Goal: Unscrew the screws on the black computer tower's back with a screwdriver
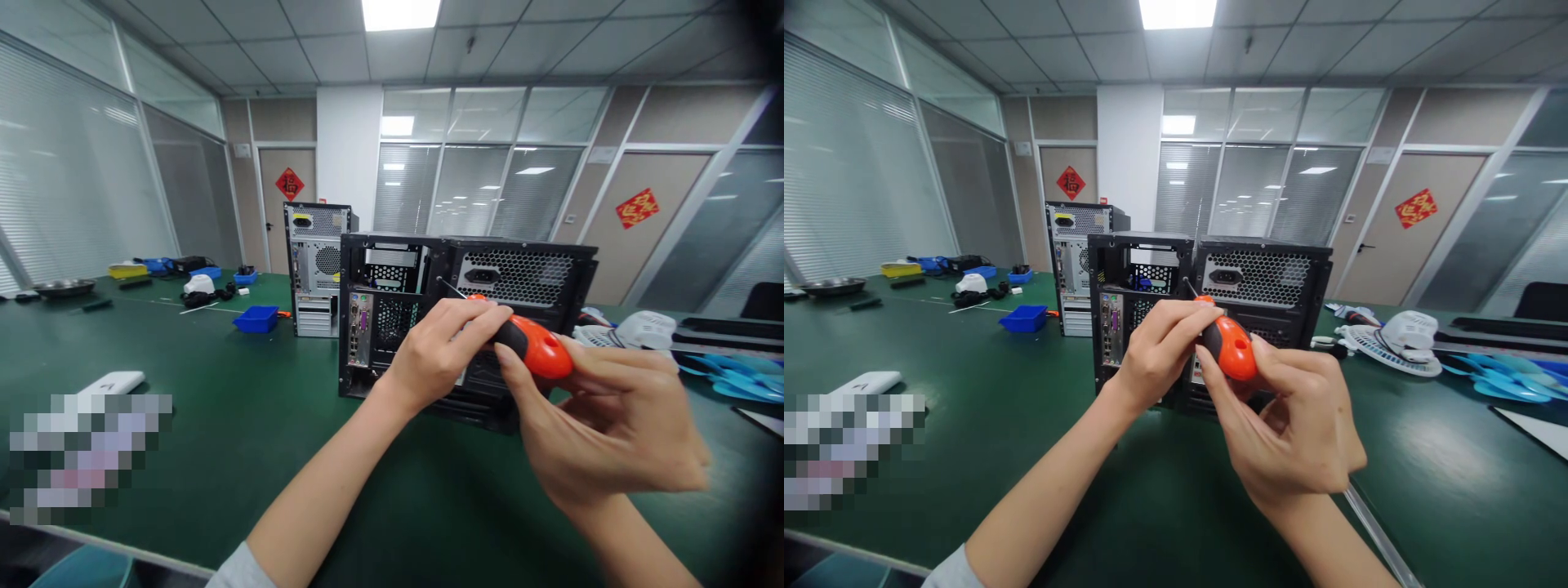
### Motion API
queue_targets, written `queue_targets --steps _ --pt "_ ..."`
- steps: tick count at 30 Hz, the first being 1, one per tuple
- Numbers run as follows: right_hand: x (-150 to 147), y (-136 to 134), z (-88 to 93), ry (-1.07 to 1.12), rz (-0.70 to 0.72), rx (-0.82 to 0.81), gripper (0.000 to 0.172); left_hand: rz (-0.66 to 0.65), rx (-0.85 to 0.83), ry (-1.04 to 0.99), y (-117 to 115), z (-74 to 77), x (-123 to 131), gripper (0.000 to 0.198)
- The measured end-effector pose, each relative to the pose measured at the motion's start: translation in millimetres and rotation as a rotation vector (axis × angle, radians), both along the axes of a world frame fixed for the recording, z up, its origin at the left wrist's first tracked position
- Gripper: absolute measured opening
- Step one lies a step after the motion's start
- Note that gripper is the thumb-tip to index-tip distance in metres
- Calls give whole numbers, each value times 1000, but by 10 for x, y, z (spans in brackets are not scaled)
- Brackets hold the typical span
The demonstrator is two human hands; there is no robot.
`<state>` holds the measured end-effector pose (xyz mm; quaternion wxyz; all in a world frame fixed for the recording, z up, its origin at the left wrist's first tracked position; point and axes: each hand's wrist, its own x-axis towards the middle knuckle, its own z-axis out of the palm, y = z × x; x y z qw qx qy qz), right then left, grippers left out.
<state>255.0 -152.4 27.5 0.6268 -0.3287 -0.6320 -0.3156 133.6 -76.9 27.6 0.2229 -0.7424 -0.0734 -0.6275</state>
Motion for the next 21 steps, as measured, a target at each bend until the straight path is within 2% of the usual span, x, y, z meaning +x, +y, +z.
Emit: queue_targets --steps 2,3,8,13,17,21 --pt "-41 5 -13 87 -108 156 23 22 -16 21 1 -4 -1 28" --pt "-57 6 -16 101 -131 171 23 33 -25 31 2 -7 -1 28" --pt "-49 10 -13 76 -115 140 23 52 -14 26 -1 -17 13 29" --pt "-5 30 -17 34 -103 222 41 28 80 -38 -19 -5 47 29" --pt "4 65 -14 29 -83 235 47 35 80 -57 -46 10 68 30" --pt "-2 87 -14 19 -51 284 60 27 92 -97 -86 13 71 29"
